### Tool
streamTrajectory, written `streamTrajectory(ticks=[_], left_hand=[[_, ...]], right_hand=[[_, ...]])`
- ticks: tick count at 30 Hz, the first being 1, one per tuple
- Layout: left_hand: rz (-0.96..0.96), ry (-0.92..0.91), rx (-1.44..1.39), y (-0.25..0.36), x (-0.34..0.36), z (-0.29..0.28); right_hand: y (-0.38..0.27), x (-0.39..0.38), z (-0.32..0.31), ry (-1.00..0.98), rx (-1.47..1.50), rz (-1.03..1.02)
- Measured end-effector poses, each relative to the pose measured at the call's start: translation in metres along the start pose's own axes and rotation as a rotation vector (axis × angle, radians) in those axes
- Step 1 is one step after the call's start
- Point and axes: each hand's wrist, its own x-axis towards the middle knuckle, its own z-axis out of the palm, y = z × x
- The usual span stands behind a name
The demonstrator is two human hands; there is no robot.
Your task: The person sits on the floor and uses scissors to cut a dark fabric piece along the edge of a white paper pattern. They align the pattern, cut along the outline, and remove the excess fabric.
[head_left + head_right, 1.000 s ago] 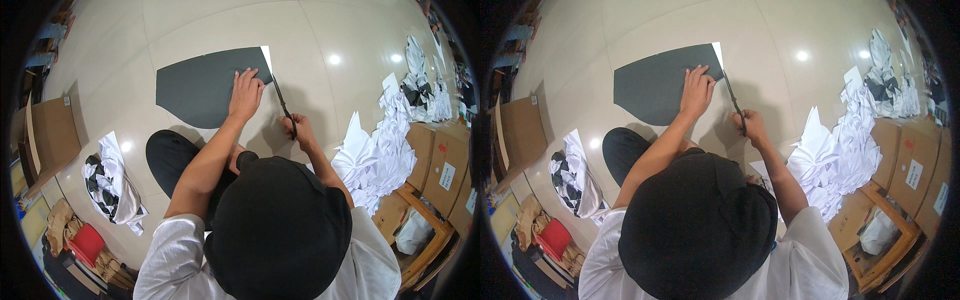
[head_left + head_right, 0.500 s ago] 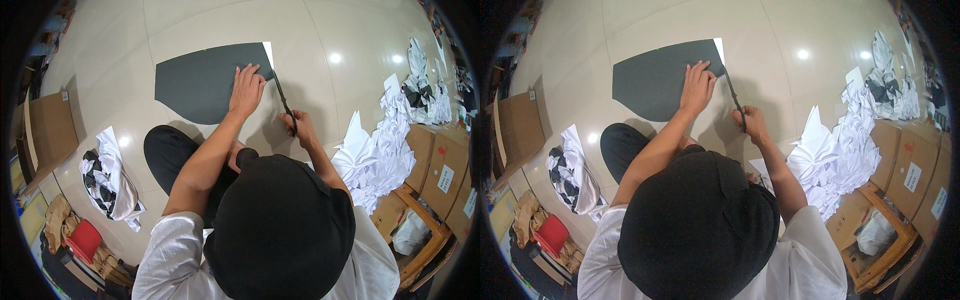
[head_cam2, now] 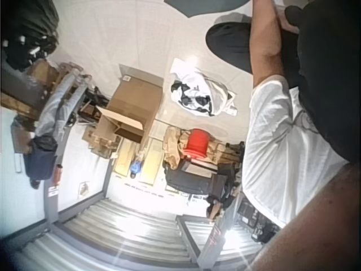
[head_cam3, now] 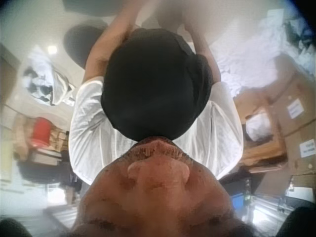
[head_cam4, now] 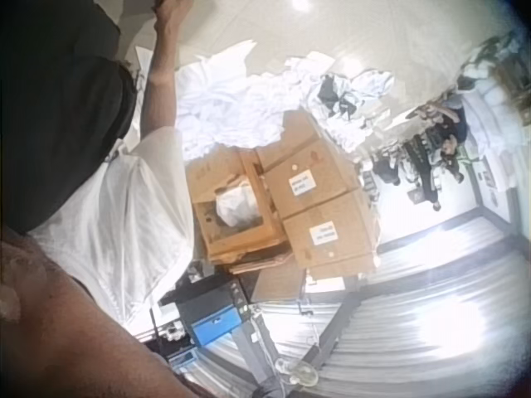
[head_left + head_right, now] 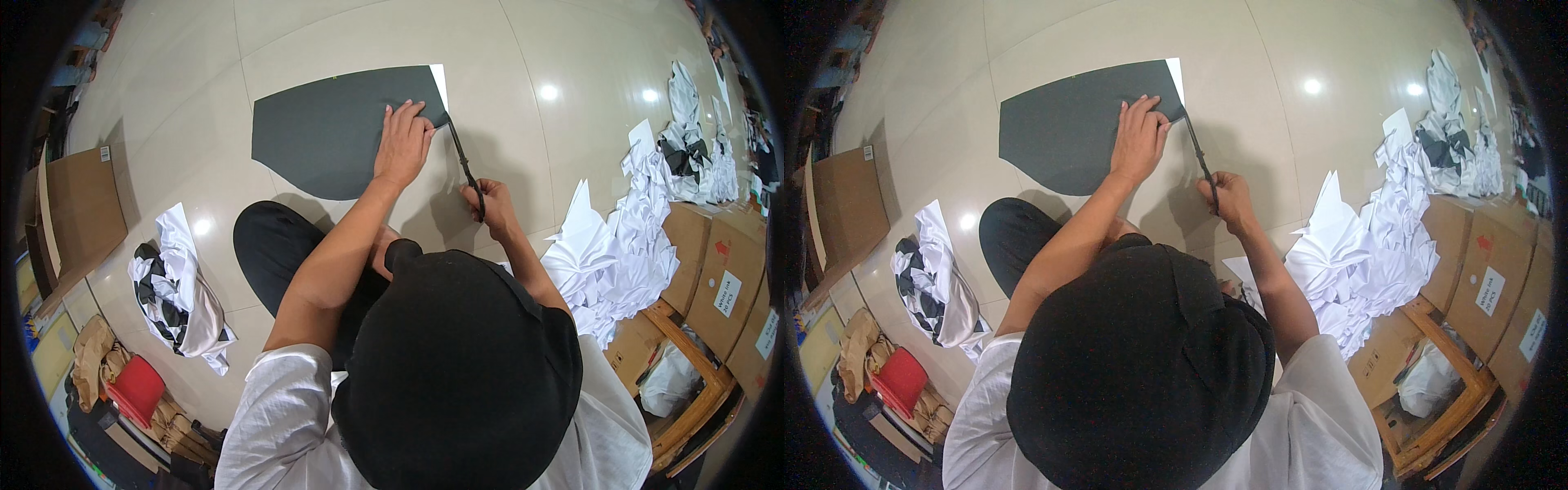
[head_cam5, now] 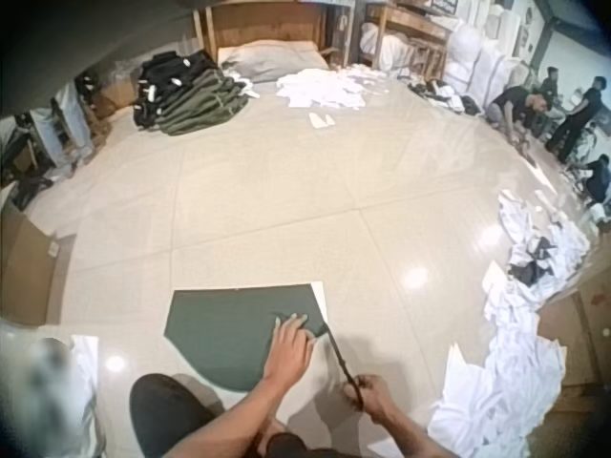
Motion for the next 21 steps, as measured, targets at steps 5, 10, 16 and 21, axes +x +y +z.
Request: streamTrajectory(ticks=[5, 10, 16, 21], left_hand=[[-0.004, -0.003, -0.004, 0.000, 0.000, 0.000], [-0.011, -0.003, -0.006, -0.001, -0.001, 0.001], [-0.015, -0.007, -0.025, -0.001, -0.001, 0.000], [-0.007, 0.005, -0.034, 0.000, -0.001, -0.001]], right_hand=[[0.003, -0.001, -0.001, -0.009, 0.001, -0.011], [-0.001, -0.003, 0.001, -0.025, 0.021, 0.007], [-0.015, 0.002, 0.007, -0.018, 0.017, 0.007], [-0.024, 0.008, 0.009, -0.033, 0.024, -0.010]])
